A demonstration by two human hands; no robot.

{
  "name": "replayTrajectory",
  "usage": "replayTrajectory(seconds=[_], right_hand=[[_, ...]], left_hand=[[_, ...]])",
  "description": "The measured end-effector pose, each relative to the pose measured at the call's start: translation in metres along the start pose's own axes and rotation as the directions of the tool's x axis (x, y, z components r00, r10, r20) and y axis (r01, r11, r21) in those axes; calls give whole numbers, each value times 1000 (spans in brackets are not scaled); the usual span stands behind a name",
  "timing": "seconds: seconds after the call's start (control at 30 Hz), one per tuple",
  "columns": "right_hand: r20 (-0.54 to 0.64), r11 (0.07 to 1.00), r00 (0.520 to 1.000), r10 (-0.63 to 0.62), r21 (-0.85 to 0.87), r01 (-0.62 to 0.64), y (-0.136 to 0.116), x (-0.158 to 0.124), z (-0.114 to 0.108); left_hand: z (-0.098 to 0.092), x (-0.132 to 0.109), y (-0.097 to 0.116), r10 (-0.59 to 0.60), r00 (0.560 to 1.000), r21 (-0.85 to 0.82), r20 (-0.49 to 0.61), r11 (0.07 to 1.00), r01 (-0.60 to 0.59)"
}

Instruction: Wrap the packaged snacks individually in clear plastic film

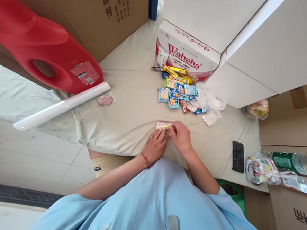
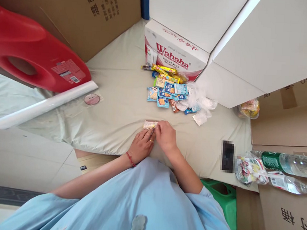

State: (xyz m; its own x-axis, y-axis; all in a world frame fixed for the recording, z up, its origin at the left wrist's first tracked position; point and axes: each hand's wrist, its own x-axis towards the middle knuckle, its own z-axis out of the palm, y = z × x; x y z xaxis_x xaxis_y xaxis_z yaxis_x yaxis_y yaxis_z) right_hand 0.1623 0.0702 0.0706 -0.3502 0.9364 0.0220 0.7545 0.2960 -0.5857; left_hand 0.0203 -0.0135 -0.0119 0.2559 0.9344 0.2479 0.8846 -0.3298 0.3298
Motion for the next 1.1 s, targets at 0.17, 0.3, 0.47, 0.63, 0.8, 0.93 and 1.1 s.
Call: replayTrajectory(seconds=[0.17,0.3,0.47,0.63,0.8,0.93,1.1], right_hand=[[81,993,997,-13,-119,23,-15,14,32],[12,996,996,-89,-23,89,-4,11,44],[-80,982,990,-120,136,130,4,6,49],[-122,970,982,-143,179,163,6,7,53],[-133,956,979,-156,228,183,11,7,53],[-146,939,987,-67,325,112,11,3,45],[-135,956,977,-167,220,194,11,0,48]], left_hand=[[5,-1,-5,21,997,-73,-72,997,-26],[-2,-6,-13,79,976,-247,-204,960,-129],[-16,-16,-21,21,931,-439,-364,878,-191],[-21,-1,-34,-302,867,-469,-396,878,91],[-23,32,-50,-431,894,-420,-123,838,347],[-26,43,-45,-417,909,-312,15,862,400],[-24,45,-36,-428,904,-311,-5,860,405]])
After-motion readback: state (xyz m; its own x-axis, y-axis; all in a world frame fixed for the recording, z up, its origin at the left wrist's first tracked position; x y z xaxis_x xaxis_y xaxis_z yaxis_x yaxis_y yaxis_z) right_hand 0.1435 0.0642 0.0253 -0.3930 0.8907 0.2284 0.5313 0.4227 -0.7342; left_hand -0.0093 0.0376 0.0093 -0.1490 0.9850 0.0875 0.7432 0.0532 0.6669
